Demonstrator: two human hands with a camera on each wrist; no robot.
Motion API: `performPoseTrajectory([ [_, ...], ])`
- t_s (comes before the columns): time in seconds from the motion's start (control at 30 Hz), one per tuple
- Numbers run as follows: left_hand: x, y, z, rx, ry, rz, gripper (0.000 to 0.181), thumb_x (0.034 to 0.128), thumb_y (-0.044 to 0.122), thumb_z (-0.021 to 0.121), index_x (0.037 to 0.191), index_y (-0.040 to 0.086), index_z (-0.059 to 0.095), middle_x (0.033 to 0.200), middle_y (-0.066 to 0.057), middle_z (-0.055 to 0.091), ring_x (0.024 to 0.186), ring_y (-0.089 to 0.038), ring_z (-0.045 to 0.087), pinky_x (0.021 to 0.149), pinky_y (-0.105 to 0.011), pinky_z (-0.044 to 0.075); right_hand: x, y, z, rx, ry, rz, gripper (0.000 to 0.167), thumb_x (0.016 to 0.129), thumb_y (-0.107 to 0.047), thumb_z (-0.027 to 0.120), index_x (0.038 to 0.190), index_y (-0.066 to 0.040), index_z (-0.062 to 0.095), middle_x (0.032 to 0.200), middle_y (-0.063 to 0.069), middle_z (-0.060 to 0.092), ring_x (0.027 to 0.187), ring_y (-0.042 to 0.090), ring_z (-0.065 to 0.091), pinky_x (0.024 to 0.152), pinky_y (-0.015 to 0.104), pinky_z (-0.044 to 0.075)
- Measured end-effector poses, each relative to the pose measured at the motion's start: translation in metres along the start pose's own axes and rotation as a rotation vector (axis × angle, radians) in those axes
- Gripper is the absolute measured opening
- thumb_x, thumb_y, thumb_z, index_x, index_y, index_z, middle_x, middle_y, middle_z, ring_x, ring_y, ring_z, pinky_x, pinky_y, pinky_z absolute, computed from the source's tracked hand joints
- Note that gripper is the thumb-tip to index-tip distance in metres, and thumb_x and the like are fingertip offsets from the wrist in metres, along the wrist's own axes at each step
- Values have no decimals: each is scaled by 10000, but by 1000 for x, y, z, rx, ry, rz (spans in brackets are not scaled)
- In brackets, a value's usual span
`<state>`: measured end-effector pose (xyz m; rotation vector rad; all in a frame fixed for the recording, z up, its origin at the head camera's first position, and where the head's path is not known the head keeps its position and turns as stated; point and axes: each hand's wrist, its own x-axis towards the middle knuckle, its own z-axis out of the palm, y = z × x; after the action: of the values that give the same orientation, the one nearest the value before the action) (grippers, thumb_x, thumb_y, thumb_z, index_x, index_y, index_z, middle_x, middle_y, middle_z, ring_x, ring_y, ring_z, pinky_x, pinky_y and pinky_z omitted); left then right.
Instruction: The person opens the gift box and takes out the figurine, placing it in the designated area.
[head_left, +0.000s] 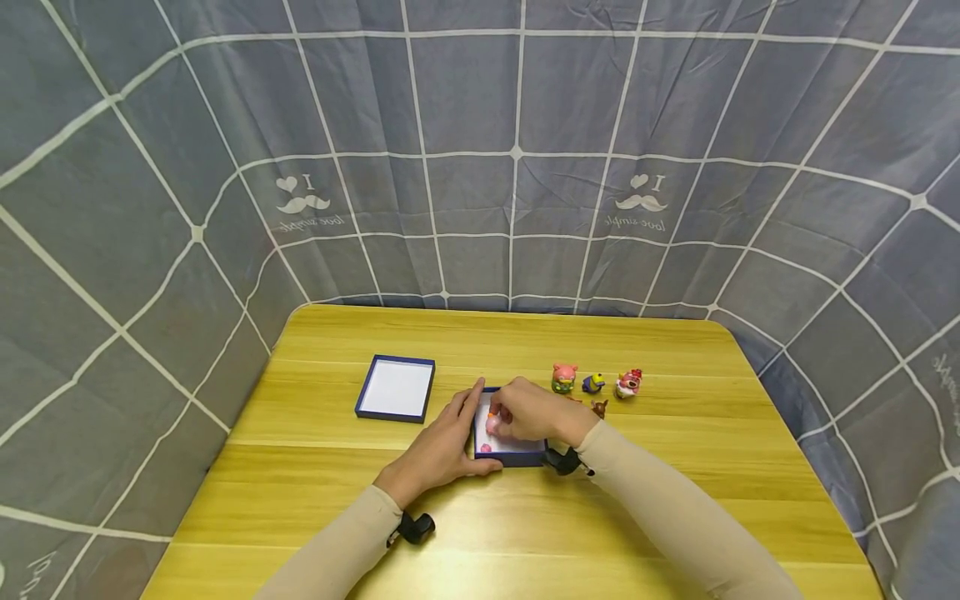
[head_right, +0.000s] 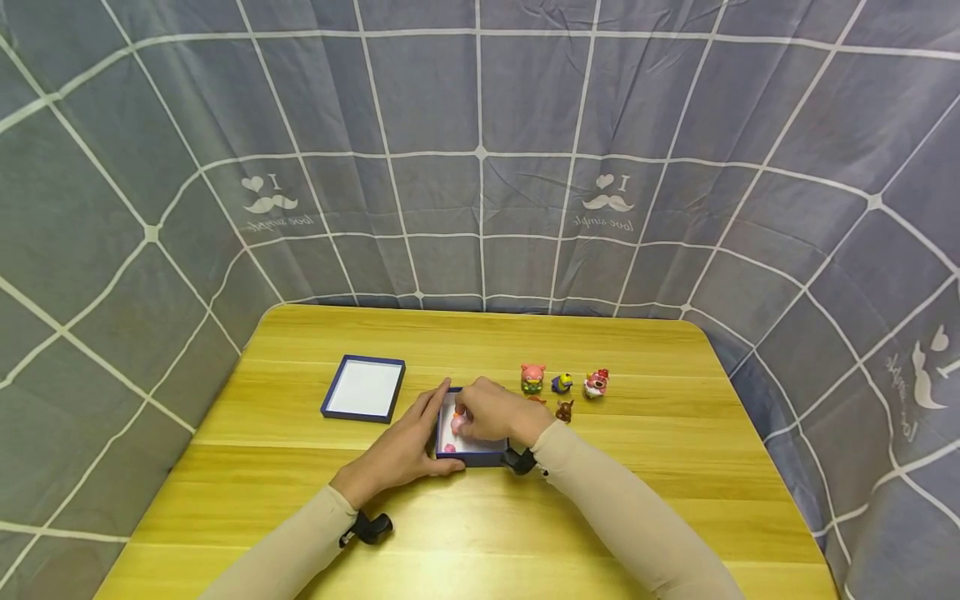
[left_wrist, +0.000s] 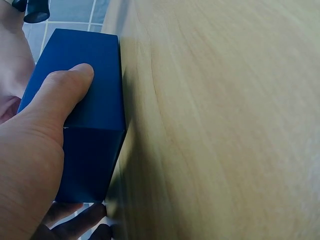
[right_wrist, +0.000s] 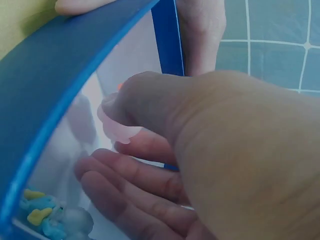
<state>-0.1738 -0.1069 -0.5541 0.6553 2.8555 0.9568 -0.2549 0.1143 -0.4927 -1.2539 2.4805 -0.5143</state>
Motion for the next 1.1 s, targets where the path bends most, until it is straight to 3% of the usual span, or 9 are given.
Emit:
performPoseTrajectory([
  [0.23, 0, 0, 0, -4, 4, 6, 1396, 930, 604, 974, 1888, 96, 95, 1861, -245, 364, 1625, -418, 556, 1289, -549, 554, -4, 1, -1, 25, 42, 17, 179, 1082, -135, 837, 1215, -16, 826, 1024, 40, 820, 839, 55, 654, 791, 240, 606],
  [0.57, 1, 1, 0, -3, -6, -1, 1395, 936, 598, 971, 1892, 120, 75, 1873, -232, 351, 1649, -418, 531, 1310, -554, 535, -13, 2, 0, 73, 110, 42, 192, 1056, -111, 851, 1224, -38, 796, 1160, 77, 842, 1055, 139, 787, 956, 340, 686],
  [1.1, 2, -1, 2, -6, -18, -18, 1400, 932, 622, 964, 1892, 123, 76, 1871, -234, 350, 1646, -415, 534, 1311, -551, 533, -25, 5, 3, 79, 190, 22, 140, 1027, -110, 859, 1130, -82, 768, 1113, 47, 809, 1069, 169, 796, 957, 364, 691],
])
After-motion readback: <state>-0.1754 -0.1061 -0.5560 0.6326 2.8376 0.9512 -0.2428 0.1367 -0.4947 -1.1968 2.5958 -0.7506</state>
